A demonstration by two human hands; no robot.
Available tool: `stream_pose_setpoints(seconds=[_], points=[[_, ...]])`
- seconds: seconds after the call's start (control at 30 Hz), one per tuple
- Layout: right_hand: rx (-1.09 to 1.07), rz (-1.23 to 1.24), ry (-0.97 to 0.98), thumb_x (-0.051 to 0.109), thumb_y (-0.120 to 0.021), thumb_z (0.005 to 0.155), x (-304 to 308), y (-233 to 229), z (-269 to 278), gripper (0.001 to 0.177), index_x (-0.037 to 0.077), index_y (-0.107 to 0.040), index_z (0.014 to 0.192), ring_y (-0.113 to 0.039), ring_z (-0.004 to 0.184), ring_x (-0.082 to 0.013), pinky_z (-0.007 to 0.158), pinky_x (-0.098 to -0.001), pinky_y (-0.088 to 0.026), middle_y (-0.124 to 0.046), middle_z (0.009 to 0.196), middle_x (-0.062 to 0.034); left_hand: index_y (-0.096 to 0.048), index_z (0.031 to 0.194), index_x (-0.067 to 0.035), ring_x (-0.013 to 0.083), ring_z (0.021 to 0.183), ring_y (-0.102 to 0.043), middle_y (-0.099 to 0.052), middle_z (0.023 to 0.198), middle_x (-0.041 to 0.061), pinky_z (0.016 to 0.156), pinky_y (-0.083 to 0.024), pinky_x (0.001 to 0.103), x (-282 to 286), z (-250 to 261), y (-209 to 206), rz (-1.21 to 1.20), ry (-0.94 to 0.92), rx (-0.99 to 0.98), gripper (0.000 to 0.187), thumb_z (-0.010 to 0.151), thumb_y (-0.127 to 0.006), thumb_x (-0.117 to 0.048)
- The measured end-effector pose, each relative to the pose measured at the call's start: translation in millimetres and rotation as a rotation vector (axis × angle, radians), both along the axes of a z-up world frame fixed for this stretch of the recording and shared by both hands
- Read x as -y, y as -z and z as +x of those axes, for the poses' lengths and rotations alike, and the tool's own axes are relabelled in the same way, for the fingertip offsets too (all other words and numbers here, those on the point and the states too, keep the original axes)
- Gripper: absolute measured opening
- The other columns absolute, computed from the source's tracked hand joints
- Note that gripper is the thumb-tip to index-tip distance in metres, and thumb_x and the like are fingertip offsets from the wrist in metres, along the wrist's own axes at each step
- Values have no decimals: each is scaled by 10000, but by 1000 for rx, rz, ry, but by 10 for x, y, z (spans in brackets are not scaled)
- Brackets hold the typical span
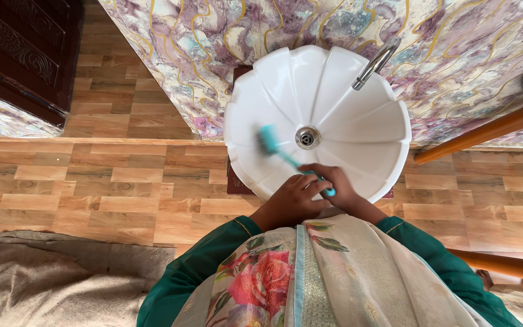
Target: The person scrubs a white shell-shaped sink using a blue-bristled brush, moving the brush around the drain and interior surfaces.
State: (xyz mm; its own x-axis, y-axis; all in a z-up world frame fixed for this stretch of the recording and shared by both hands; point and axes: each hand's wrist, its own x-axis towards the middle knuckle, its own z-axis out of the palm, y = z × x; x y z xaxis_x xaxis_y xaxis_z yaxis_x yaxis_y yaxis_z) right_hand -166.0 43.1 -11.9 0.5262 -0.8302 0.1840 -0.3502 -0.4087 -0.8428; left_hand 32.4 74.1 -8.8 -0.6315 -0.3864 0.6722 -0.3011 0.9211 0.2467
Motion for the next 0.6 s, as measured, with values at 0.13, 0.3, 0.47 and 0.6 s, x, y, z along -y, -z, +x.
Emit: stream_pose_setpoints(seconds=[0.13, 0.3, 0.47, 0.6], points=[[330, 33, -98, 137, -652, 918, -112, 30, 183, 410, 52, -645, 1320, -701, 890, -281, 821, -326, -567, -733, 1034, -168, -626, 941, -184, 274, 1155, -558, -562, 1279, 61, 922, -504, 460, -29, 6, -38, -189, -60, -31, 150, 881, -756, -231], [-467, -95, 369, 183, -724, 759, -141, 42, 130, 511, 96, -705, 1262, -758, 772, -273, 704, -373, -529, -772, 903, -106, -642, 977, -154, 264, 1183, -590, -607, 1305, 83, 942, -523, 440, 5, 29, 11, -29, -76, 125, 183, 828, -720, -227], [223, 128, 88, 167, -619, 892, -86, 171, 190, 432, 83, -664, 1313, -710, 884, -191, 820, -342, -568, -730, 1009, -114, -639, 1002, -121, 294, 1156, -594, -606, 1305, 107, 894, -548, 423, 25, -6, -56, -147, -36, -5, 244, 846, -740, -280], [273, 64, 66, 166, -657, 895, -161, 145, 283, 431, 81, -652, 1317, -691, 890, -212, 801, -376, -568, -747, 1013, -133, -646, 1009, -103, 277, 1123, -603, -607, 1263, 98, 863, -564, 404, 14, 34, 51, -109, -60, 11, 254, 856, -767, -266]])
